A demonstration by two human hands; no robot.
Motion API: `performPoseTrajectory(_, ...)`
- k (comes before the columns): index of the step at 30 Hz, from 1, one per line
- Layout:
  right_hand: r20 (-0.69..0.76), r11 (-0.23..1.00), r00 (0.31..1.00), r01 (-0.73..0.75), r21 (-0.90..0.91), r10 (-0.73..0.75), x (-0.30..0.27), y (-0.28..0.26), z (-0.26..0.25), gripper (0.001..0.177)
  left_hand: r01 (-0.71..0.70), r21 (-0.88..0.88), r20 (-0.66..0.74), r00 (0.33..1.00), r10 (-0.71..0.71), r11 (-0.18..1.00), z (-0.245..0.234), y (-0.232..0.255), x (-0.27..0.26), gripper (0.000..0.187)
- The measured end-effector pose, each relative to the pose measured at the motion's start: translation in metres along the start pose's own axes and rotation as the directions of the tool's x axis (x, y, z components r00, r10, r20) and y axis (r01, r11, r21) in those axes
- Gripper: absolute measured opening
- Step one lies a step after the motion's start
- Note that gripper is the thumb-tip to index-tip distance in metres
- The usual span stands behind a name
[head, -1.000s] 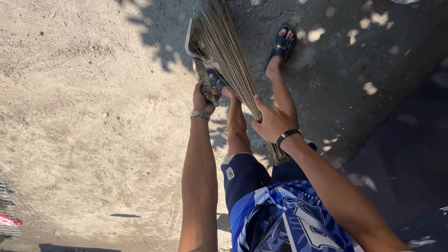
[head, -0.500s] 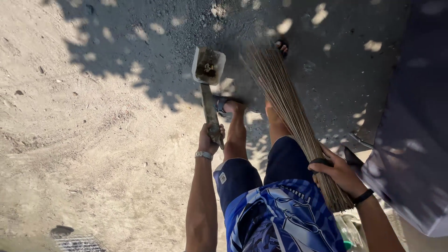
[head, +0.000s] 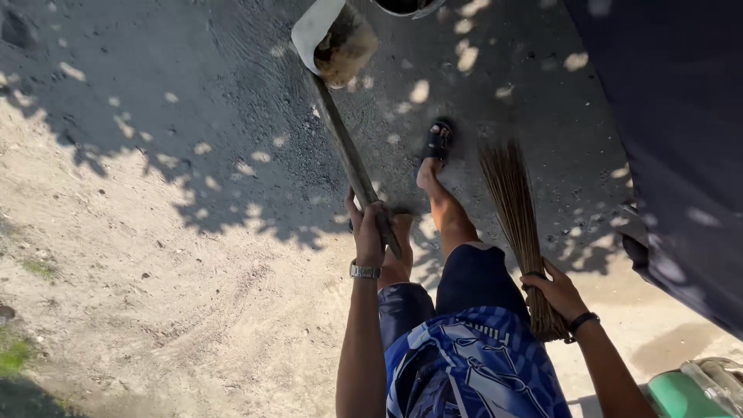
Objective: Picking up dry leaves and debris from the ground and placing them into a bucket and box.
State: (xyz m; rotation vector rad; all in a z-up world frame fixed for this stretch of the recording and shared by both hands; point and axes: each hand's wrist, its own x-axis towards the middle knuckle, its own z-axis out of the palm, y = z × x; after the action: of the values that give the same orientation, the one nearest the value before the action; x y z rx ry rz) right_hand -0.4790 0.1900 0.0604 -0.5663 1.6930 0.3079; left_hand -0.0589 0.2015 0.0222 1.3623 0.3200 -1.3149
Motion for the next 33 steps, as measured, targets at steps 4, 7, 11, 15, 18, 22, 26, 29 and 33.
performPoseTrajectory(4, -0.016, 0.998, 0.998, -0.053, 0.034, 0.054, 0.021, 0.014, -0.019, 0.060, -0.123, 0.263, -0.014, 0.991, 0.131, 0.957, 0.064, 0.025, 0.026, 0.085)
performPoseTrajectory(7, -0.004, 0.985, 0.997, -0.072, 0.156, 0.074, 0.029, 0.041, -0.024, 0.070, -0.473, 0.685, 0.148, 0.836, 0.529, 0.555, 0.089, 0.027, 0.049, 0.092)
performPoseTrajectory(11, -0.028, 0.976, 0.995, -0.089, 0.200, 0.096, 0.006, 0.058, -0.023, 0.080, -0.452, 0.879, 0.306, 0.780, 0.546, 0.153, 0.124, 0.036, 0.075, 0.090)
performPoseTrajectory(15, -0.146, 0.989, 0.987, -0.041, 0.141, 0.062, -0.006, 0.100, -0.002, 0.102, -0.262, 0.965, 0.229, 0.873, 0.431, 0.017, 0.149, 0.055, 0.078, 0.086)
performPoseTrajectory(18, -0.227, 0.988, 0.972, -0.020, 0.152, 0.055, 0.008, 0.156, 0.034, 0.112, -0.253, 0.962, 0.271, 0.872, 0.408, -0.099, 0.144, 0.066, 0.088, 0.088)
performPoseTrajectory(22, -0.224, 0.811, 0.950, -0.047, 0.583, 0.216, -0.005, 0.179, 0.091, 0.110, -0.457, 0.888, 0.439, 0.814, 0.380, -0.047, 0.133, 0.075, 0.094, 0.090)
performPoseTrajectory(26, 0.073, 0.382, 0.960, -0.176, 0.907, 0.270, -0.058, 0.165, 0.143, 0.046, -0.303, 0.730, 0.253, 0.952, 0.170, 0.612, 0.152, 0.089, 0.061, 0.095)
performPoseTrajectory(29, 0.256, -0.082, 0.957, -0.246, 0.966, 0.138, -0.079, 0.161, 0.191, 0.031, -0.131, 0.731, 0.153, 0.988, 0.026, 0.670, 0.164, 0.103, 0.031, 0.089)
performPoseTrajectory(33, 0.319, -0.525, 0.947, -0.255, 0.812, 0.035, -0.110, 0.159, 0.246, 0.027, 0.065, 0.731, 0.106, 0.973, -0.207, 0.679, 0.159, 0.110, -0.002, 0.084)
